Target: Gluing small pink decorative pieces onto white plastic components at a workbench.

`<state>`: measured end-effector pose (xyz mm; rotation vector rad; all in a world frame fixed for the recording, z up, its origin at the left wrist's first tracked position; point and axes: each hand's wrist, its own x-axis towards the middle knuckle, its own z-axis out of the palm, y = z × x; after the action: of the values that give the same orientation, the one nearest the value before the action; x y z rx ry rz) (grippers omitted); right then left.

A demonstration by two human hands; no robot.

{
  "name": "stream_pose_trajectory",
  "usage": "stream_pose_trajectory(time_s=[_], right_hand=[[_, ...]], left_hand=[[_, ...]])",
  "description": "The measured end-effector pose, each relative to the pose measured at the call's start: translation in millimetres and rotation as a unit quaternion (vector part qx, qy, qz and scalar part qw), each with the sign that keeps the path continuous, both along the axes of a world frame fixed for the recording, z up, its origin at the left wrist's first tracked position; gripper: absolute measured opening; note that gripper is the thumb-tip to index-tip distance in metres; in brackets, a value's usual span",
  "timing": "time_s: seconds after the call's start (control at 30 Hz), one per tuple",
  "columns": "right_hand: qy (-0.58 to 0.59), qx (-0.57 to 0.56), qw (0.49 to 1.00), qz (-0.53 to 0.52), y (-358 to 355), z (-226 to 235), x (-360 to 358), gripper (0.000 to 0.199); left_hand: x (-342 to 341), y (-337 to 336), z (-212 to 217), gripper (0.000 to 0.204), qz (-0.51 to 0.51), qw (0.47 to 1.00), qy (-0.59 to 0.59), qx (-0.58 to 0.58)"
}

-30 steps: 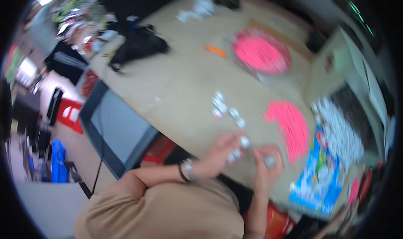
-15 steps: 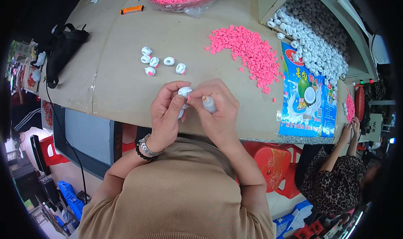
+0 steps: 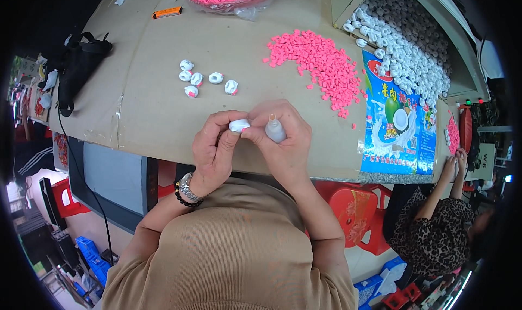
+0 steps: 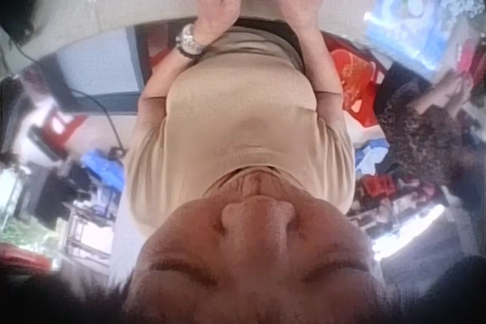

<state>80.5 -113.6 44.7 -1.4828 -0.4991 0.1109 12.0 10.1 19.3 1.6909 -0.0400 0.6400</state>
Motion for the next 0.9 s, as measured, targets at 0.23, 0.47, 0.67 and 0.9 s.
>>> stream_pose_trajectory(time_s=[0.23,0.47,0.67,0.9], right_hand=[[-0.003,-0.077,0.996,-0.045,4,1,-6,0.019],[0.073,-0.042,0.996,-0.013,0,-13,-2,0.016],[0.141,-0.029,0.990,-0.002,7,-1,-7,0.016],[0.119,-0.024,0.993,-0.009,5,-11,-6,0.013]], left_hand=[[-8,-3,-3,0.019,0.033,0.998,0.047,0.024],[-3,-5,3,0.025,-0.044,0.980,0.104,-0.165],[-4,-4,-1,0.026,-0.040,0.983,0.073,-0.165],[-4,-1,-1,0.029,-0.055,0.990,0.050,-0.116]])
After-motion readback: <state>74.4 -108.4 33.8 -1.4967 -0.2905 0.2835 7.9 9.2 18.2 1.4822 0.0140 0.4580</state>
